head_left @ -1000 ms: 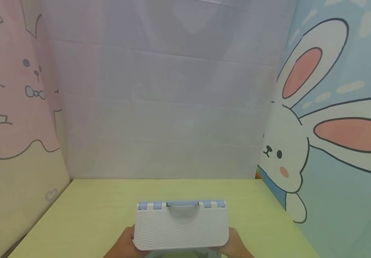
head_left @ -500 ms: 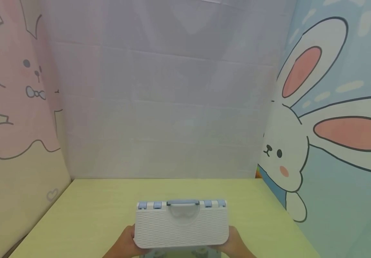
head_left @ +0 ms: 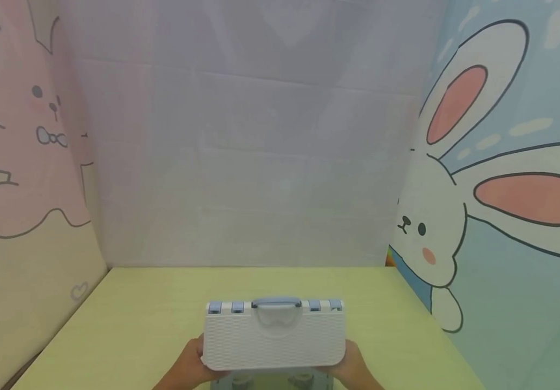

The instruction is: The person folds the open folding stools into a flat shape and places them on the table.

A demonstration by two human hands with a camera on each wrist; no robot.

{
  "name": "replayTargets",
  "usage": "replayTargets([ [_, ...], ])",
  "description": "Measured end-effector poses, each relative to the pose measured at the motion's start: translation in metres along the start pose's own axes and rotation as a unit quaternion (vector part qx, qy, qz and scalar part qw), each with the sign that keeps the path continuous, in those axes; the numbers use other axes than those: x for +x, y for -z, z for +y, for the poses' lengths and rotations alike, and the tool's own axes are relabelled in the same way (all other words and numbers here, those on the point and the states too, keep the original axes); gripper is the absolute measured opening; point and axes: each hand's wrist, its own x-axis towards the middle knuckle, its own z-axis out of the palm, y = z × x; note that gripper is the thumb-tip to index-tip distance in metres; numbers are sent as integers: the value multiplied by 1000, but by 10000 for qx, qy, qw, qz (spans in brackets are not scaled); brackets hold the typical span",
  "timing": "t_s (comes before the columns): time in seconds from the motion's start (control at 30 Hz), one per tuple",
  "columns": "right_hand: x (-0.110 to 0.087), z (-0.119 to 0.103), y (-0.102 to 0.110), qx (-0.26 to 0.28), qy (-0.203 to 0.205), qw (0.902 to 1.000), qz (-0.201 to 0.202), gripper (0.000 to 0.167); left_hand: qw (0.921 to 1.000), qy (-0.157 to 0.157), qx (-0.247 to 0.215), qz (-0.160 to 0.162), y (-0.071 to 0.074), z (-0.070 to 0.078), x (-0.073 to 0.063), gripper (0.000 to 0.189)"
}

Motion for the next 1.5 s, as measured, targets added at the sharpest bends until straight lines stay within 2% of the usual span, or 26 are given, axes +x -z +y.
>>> replayTargets([
  [0.13,2,0,-4,-76,-263,9988,394,67,9970,-6,654,421,-2,1,-2,65],
  [0.2,3,0,-6,59,-184,9980,602,77,9920,-16,1077,659,-3,2,-3,60],
  [0.3,3,2,-9,319,46,9958,858,88,9855,165,1429,897,-4,3,-3,55],
  [0.37,2,3,-10,339,178,9947,953,91,9852,383,1361,969,-4,4,-4,55],
  [0.47,1,4,-10,362,77,9944,990,88,9885,621,1011,940,-4,5,-4,63],
  [0.53,1,4,-9,582,-28,9941,911,86,9876,852,834,1022,-5,5,-4,67],
  [0.67,1,6,-6,876,-278,9937,641,78,9771,1499,652,1365,-8,6,-2,72],
  [0.73,2,8,-4,734,-356,9954,498,73,9706,1779,511,1541,-9,5,-1,75],
  [0.87,4,9,-1,397,-518,9973,327,65,9622,2181,275,1608,-8,3,0,80],
  [1.0,5,9,0,450,-741,9955,370,65,9589,2278,577,1592,-6,1,-1,74],
  [1.13,6,8,0,516,-821,9942,460,65,9584,2163,897,1629,-5,0,-1,68],
  [1.27,7,7,-1,552,-795,9942,471,65,9566,2131,986,1728,-6,1,-1,68],
  [1.37,6,6,-1,638,-796,9936,478,65,9537,2218,945,1799,-7,1,-1,69],
  [1.5,7,7,-1,686,-947,9917,529,66,9516,2297,870,1846,-7,0,0,69],
])
